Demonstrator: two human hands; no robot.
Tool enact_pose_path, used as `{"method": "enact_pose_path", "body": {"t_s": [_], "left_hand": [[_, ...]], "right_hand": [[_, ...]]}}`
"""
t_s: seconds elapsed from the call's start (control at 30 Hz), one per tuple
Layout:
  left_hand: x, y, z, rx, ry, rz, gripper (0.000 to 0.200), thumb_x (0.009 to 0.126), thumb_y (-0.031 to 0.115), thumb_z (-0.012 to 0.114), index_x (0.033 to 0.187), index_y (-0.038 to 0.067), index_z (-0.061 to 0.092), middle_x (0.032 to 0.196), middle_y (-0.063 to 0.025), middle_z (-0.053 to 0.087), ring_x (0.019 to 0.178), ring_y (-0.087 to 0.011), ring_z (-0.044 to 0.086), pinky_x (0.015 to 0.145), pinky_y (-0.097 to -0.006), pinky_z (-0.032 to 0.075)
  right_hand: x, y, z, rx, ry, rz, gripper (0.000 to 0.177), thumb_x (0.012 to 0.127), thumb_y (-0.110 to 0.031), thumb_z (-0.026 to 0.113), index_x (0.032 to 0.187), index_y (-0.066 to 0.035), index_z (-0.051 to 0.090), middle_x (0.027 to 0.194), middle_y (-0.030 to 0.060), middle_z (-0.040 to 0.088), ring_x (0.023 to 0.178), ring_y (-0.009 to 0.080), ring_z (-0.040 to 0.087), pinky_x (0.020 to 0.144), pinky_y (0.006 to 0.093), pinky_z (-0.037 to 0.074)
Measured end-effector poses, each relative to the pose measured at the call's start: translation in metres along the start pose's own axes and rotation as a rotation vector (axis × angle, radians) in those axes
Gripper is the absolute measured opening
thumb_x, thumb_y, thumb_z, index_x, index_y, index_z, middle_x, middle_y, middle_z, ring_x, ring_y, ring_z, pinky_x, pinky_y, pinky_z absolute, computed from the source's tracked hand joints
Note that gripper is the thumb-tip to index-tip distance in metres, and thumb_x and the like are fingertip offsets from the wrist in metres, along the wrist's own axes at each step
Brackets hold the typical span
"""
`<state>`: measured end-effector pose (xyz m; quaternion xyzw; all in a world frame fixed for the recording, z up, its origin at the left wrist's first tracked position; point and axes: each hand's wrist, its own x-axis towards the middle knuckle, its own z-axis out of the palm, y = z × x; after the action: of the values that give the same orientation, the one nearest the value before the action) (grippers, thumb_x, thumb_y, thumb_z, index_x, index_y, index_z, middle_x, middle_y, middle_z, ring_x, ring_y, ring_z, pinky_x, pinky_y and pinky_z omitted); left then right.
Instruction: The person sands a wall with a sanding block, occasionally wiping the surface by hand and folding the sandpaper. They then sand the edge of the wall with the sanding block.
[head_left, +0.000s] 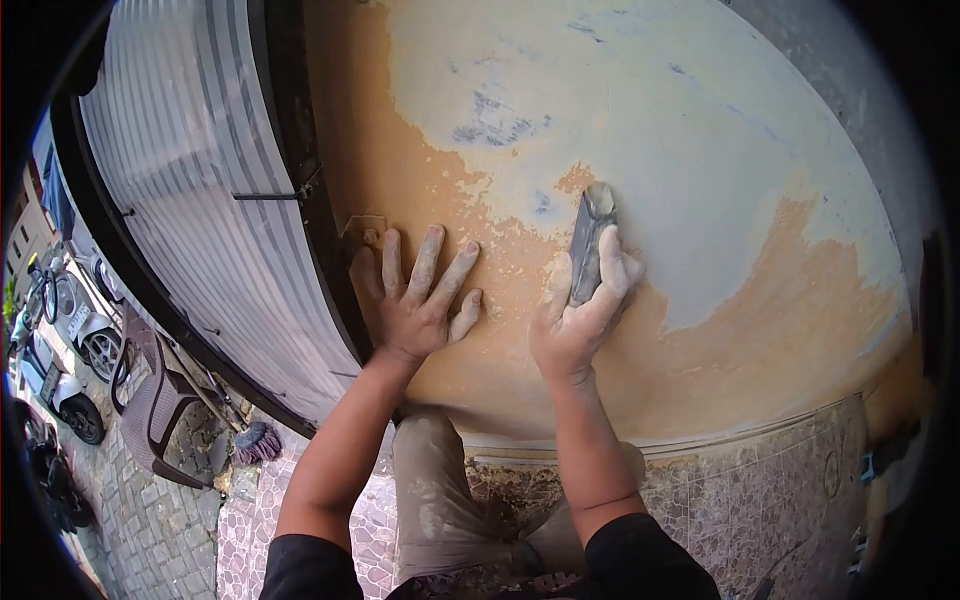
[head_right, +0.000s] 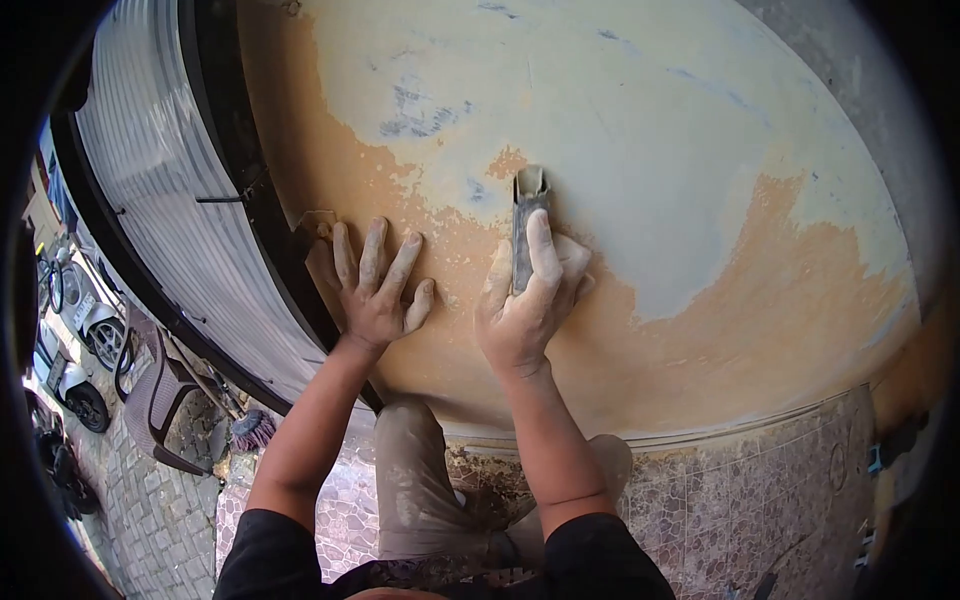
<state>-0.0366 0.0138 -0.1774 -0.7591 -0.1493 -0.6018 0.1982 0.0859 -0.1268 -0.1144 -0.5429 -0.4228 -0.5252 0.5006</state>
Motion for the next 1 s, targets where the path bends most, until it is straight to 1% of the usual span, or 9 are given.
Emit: {"method": "enact_pose_path", "body": {"t_s": [0.1, 0.2, 0.27, 0.3, 0.37, 0.47, 0.63, 0.9, 1.0], "left_hand": [[-0.003, -0.003, 0.008, -0.14, -0.004, 0.012, 0.053, 0.09, 0.044, 0.068, 0.138, 0.021, 0.072, 0.16, -0.0162, 0.049, 0.151, -0.0524, 0.033, 0.125, -0.0637, 0.019], [0.0, -0.002, 0.004, -0.117, 0.002, 0.026, 0.053, 0.09, 0.042, 0.069, 0.138, 0.021, 0.072, 0.16, -0.0162, 0.049, 0.151, -0.0512, 0.035, 0.125, -0.063, 0.021], [0.0, 0.0, 0.004, -0.105, -0.01, -0.006, 0.052, 0.091, 0.044, 0.068, 0.14, 0.026, 0.07, 0.161, -0.012, 0.049, 0.15, -0.0484, 0.037, 0.125, -0.0618, 0.023], [-0.001, 0.001, 0.004, -0.098, -0.016, -0.032, 0.052, 0.092, 0.046, 0.067, 0.142, 0.032, 0.069, 0.161, -0.0078, 0.049, 0.15, -0.0456, 0.039, 0.125, -0.0606, 0.026], [-0.001, 0.001, 0.005, -0.099, -0.015, -0.033, 0.052, 0.092, 0.045, 0.067, 0.142, 0.031, 0.069, 0.161, -0.0077, 0.049, 0.15, -0.0449, 0.039, 0.125, -0.0598, 0.026], [-0.003, -0.002, 0.003, -0.105, -0.013, -0.042, 0.052, 0.091, 0.044, 0.068, 0.141, 0.03, 0.069, 0.161, -0.0082, 0.049, 0.15, -0.0434, 0.038, 0.125, -0.0581, 0.027], [-0.002, -0.002, 0.007, -0.154, 0.011, -0.087, 0.054, 0.09, 0.043, 0.07, 0.142, 0.031, 0.069, 0.163, -0.0122, 0.046, 0.152, -0.0436, 0.036, 0.121, -0.0593, 0.03], [0.005, 0.0, -0.002, -0.068, -0.01, -0.152, 0.054, 0.092, 0.043, 0.069, 0.145, 0.034, 0.066, 0.165, -0.0196, 0.04, 0.151, -0.0499, 0.032, 0.114, -0.0639, 0.033], [0.007, -0.001, -0.004, -0.049, 0.016, -0.097, 0.055, 0.091, 0.037, 0.068, 0.144, 0.024, 0.067, 0.163, -0.023, 0.041, 0.15, -0.0505, 0.032, 0.115, -0.0608, 0.031]], "right_hand": [[-0.139, 0.007, -0.02, -0.058, -0.13, -0.026, 0.053, 0.096, -0.004, 0.07, 0.145, -0.011, 0.049, 0.108, 0.0095, 0.062, 0.096, 0.0265, 0.057, 0.086, 0.0444, 0.036], [-0.166, 0.007, -0.035, -0.002, -0.261, 0.034, 0.053, 0.096, -0.004, 0.07, 0.144, -0.013, 0.049, 0.109, 0.0101, 0.061, 0.097, 0.027, 0.057, 0.085, 0.0453, 0.035], [-0.09, 0.006, -0.015, 0.036, -0.075, 0.017, 0.055, 0.096, -0.001, 0.068, 0.147, -0.006, 0.047, 0.11, 0.0126, 0.061, 0.097, 0.0289, 0.057, 0.085, 0.0453, 0.038], [-0.053, 0.005, -0.009, 0.127, -0.066, 0.058, 0.055, 0.1, 0.001, 0.063, 0.151, 0.004, 0.041, 0.126, 0.0197, 0.056, 0.105, 0.0315, 0.052, 0.095, 0.0469, 0.043], [0.024, -0.014, -0.006, 0.036, -0.088, 0.062, 0.054, 0.101, 0.0, 0.065, 0.151, 0.005, 0.045, 0.125, 0.0183, 0.054, 0.108, 0.0317, 0.054, 0.097, 0.0426, 0.045], [0.028, -0.02, 0.0, 0.005, -0.102, 0.05, 0.054, 0.101, 0.0, 0.065, 0.151, 0.005, 0.046, 0.123, 0.0183, 0.054, 0.107, 0.0324, 0.054, 0.097, 0.0414, 0.045], [-0.151, 0.005, -0.018, -0.081, -0.192, -0.129, 0.051, 0.099, -0.005, 0.067, 0.146, -0.003, 0.046, 0.113, 0.0142, 0.061, 0.097, 0.0322, 0.057, 0.086, 0.0471, 0.038], [0.012, -0.022, 0.002, 0.001, -0.031, 0.068, 0.051, 0.101, 0.0, 0.064, 0.148, 0.005, 0.045, 0.126, 0.0208, 0.054, 0.109, 0.034, 0.053, 0.095, 0.0472, 0.045], [-0.018, -0.02, 0.01, 0.054, -0.035, 0.053, 0.051, 0.101, 0.0, 0.065, 0.148, 0.005, 0.046, 0.122, 0.0203, 0.055, 0.108, 0.0343, 0.054, 0.095, 0.0467, 0.045]]}}
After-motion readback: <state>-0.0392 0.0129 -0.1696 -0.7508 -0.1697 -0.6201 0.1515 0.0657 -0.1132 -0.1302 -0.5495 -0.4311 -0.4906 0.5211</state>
